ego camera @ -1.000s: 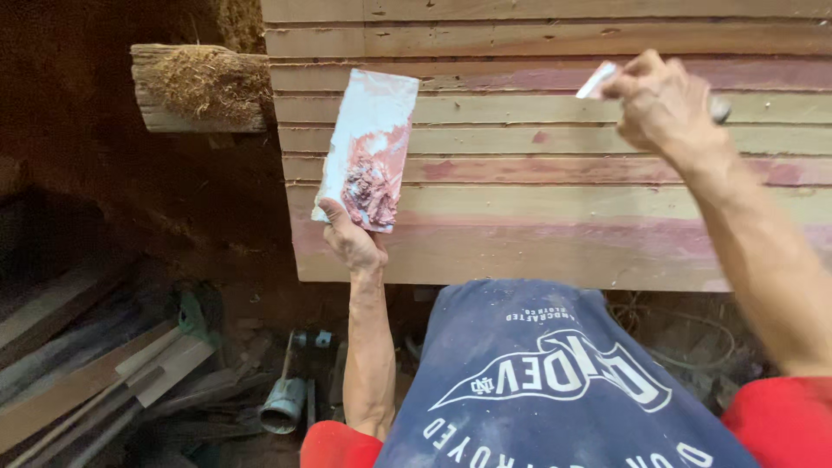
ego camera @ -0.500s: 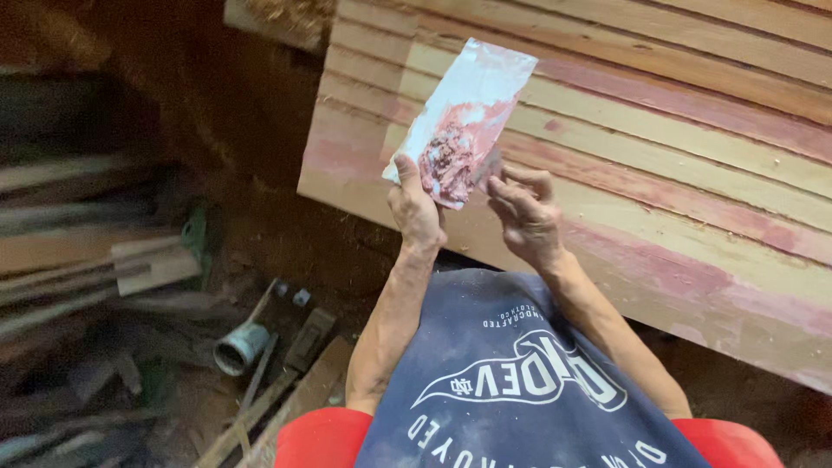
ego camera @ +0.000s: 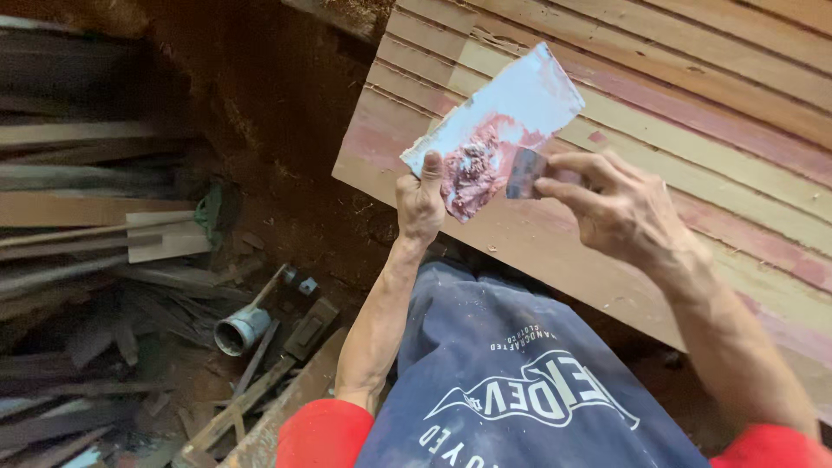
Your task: The person applies a pinkish paste to a wooden slatted surface using a putty knife. They scoop the paste from a rectangular container and spread it into the gaps between the wooden slats.
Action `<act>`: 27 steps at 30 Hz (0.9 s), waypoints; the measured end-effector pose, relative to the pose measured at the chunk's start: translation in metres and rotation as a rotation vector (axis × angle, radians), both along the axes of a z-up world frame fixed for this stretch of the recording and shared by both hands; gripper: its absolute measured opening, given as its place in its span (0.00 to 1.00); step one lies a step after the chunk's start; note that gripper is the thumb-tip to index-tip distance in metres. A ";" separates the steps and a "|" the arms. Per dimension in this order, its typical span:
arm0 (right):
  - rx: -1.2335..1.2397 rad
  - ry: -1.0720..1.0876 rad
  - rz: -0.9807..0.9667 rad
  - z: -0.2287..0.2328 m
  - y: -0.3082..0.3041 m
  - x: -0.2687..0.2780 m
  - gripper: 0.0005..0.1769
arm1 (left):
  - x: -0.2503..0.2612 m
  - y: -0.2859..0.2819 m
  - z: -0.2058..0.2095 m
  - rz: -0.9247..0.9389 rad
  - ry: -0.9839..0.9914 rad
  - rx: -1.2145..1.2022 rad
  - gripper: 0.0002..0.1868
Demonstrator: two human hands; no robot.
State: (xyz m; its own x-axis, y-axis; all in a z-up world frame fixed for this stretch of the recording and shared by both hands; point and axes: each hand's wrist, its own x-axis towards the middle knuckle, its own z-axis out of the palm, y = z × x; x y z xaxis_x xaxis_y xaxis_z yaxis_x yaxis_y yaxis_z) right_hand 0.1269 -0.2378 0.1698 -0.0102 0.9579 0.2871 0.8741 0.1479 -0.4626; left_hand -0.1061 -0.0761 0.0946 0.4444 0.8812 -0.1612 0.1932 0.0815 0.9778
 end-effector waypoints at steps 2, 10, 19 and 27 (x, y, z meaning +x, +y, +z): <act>-0.010 -0.059 0.036 0.006 0.018 -0.002 0.23 | -0.003 0.011 0.000 -0.060 -0.027 0.002 0.38; -0.360 -0.060 0.031 0.000 0.083 -0.029 0.30 | -0.024 0.069 -0.019 -0.158 -0.002 -0.103 0.38; -0.654 0.191 -0.499 -0.047 0.121 -0.032 0.17 | -0.072 0.170 -0.081 0.040 -0.065 -0.110 0.37; -0.118 0.222 -1.104 -0.191 0.133 -0.023 0.17 | -0.033 0.246 -0.079 0.037 -0.273 -0.453 0.44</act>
State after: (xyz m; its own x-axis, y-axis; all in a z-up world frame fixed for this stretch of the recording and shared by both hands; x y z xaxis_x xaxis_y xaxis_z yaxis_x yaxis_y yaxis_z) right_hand 0.1038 -0.1048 -0.0214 0.8975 0.4327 0.0846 0.3965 -0.7082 -0.5842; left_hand -0.1388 0.1697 0.0151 0.4935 0.7661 -0.4118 -0.0745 0.5090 0.8575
